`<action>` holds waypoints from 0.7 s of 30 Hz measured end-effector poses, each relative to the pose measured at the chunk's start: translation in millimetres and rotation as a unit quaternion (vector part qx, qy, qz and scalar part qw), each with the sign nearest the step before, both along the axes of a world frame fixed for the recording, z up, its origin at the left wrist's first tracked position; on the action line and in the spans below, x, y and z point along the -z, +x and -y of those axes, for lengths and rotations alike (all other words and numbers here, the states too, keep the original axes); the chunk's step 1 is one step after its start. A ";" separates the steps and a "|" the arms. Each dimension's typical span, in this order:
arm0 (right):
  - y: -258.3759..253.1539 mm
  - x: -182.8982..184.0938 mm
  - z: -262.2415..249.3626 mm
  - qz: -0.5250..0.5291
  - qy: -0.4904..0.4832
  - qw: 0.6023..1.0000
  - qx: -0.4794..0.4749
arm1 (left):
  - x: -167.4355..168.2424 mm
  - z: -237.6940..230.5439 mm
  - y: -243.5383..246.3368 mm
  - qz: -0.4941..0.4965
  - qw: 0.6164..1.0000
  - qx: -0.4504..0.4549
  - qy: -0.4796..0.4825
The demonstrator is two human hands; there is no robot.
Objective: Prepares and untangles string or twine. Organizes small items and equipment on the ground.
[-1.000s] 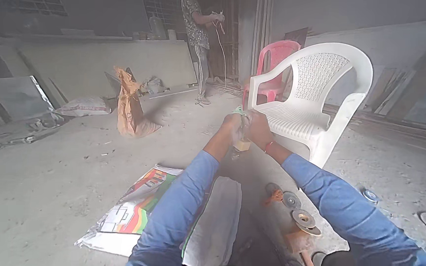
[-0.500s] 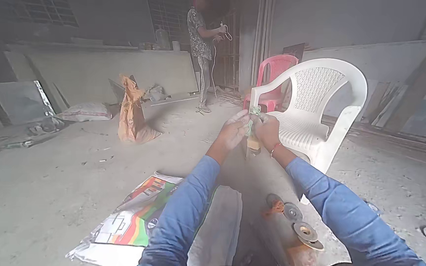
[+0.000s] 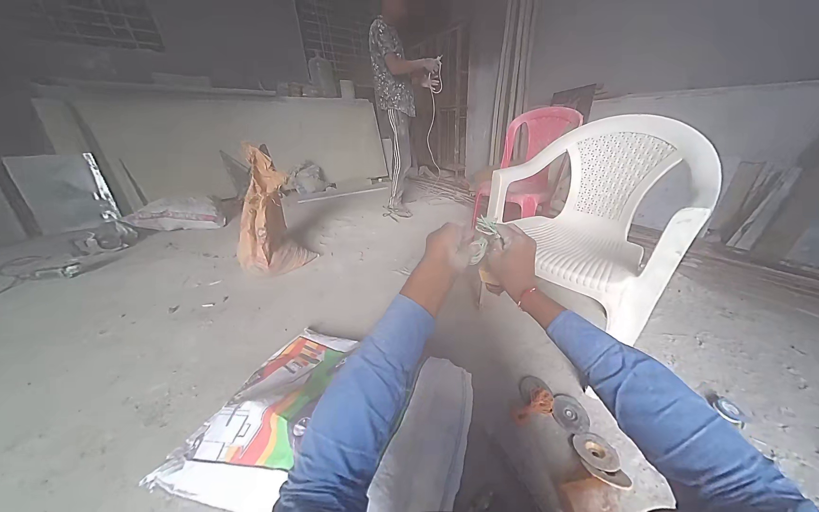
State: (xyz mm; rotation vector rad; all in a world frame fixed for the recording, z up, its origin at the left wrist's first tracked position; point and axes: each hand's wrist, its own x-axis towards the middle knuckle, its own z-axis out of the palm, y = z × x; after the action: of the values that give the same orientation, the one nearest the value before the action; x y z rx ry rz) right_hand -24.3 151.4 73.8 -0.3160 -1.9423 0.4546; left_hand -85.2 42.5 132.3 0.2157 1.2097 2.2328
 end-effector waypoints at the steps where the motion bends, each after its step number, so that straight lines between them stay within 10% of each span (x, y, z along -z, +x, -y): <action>1: 0.6 -1.7 0.8 -0.005 0.006 1.000 -0.004 | -4.9 5.2 -5.1 -0.007 1.000 0.029 -0.001; 6: 2.4 -19.7 9.1 -0.047 0.032 0.998 -0.008 | -26.2 13.0 -1.8 -0.051 0.998 0.035 0.012; 11: 13.5 -33.6 2.5 -0.110 0.055 0.992 -0.015 | -16.0 -0.7 67.3 -0.324 0.943 -0.073 0.023; 16: 22.4 -43.6 2.7 -0.139 0.047 0.989 -0.029 | -48.9 24.9 25.1 -0.032 0.991 0.022 0.125; 21: 29.9 -34.9 -3.7 -0.113 0.203 0.973 0.015 | -39.0 10.8 27.6 -0.044 0.997 -0.003 0.064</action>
State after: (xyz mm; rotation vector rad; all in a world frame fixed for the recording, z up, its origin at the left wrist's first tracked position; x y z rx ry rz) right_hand 5.6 155.1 108.7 -0.0260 -1.7541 0.0621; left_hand -57.6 31.7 171.3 0.3631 1.1145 2.3295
